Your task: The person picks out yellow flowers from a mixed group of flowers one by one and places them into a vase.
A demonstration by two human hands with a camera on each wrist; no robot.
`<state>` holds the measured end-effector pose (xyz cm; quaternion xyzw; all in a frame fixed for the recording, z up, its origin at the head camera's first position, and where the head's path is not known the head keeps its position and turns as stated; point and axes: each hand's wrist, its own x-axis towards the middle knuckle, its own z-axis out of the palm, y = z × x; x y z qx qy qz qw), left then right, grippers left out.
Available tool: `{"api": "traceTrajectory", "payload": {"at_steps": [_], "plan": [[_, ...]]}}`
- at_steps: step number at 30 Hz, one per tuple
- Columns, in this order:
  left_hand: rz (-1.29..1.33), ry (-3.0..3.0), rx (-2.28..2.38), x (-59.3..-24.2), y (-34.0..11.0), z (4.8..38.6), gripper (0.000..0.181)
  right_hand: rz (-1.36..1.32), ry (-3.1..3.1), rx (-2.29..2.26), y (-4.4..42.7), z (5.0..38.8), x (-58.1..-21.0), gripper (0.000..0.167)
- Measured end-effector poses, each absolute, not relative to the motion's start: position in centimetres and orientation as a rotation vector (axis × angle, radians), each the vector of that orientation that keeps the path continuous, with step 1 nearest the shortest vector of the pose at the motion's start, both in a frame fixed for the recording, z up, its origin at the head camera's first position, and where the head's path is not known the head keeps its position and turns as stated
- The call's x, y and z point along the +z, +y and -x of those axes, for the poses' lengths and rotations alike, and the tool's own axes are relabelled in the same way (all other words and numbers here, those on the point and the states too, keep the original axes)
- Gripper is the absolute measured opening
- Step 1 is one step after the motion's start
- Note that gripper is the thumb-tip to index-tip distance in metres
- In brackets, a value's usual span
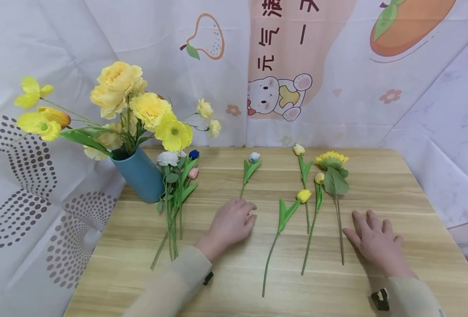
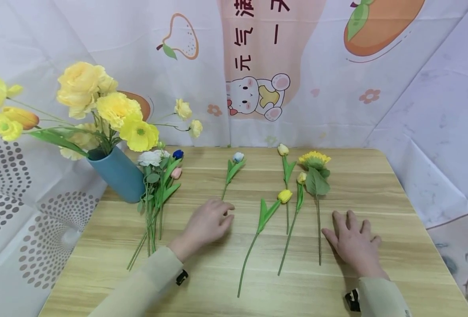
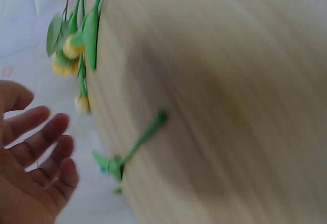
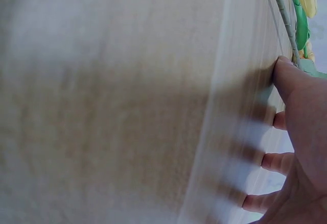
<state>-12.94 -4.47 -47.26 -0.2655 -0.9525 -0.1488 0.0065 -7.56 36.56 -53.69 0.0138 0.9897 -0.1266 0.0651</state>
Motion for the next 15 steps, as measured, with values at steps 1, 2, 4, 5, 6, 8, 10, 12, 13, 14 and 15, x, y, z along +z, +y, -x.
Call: {"api": "traceTrajectory", "payload": {"at_steps": [1, 2, 4, 5, 6, 8, 10, 12, 13, 14, 15], "plan": [[0.84, -3.008, -0.439, -47.7, -3.9, 12.9, 0.029, -0.042, 2.986, -0.384, 36.5, 7.6, -53.7, 0.075], [0.844, -3.033, -0.421, -47.9, -3.4, 12.8, 0.03, -0.042, 2.984, -0.384, 36.5, 7.6, -53.7, 0.076], [0.85, -3.081, -0.401, -48.5, -2.4, 12.6, 0.031, -0.038, 2.986, -0.389, 36.5, 7.6, -53.7, 0.075], [0.854, -3.099, -0.394, -48.7, -1.9, 12.5, 0.032, -0.036, 2.985, -0.39, 36.5, 7.6, -53.7, 0.075], [0.857, -3.116, -0.387, -49.0, -1.5, 12.4, 0.033, -0.034, 2.983, -0.395, 36.5, 7.6, -53.7, 0.074], [0.864, -3.152, -0.368, -49.4, -0.6, 12.3, 0.036, -0.032, 2.987, -0.4, 36.6, 7.6, -53.8, 0.073], [0.872, -3.184, -0.332, -49.8, 0.1, 12.1, 0.039, -0.03, 2.987, -0.404, 36.6, 7.6, -53.8, 0.073], [0.871, -3.213, -0.302, -50.2, 0.7, 11.9, 0.04, -0.03, 2.982, -0.409, 36.6, 7.6, -53.9, 0.074], [0.875, -3.223, -0.285, -50.4, 1.0, 11.8, 0.04, -0.031, 2.98, -0.41, 36.6, 7.6, -53.9, 0.074], [0.877, -3.227, -0.269, -50.5, 1.2, 11.8, 0.04, -0.032, 2.979, -0.411, 36.6, 7.5, -53.9, 0.075], [0.881, -3.227, -0.255, -50.7, 1.3, 11.8, 0.039, -0.034, 2.978, -0.411, 36.6, 7.5, -53.9, 0.075]]}}
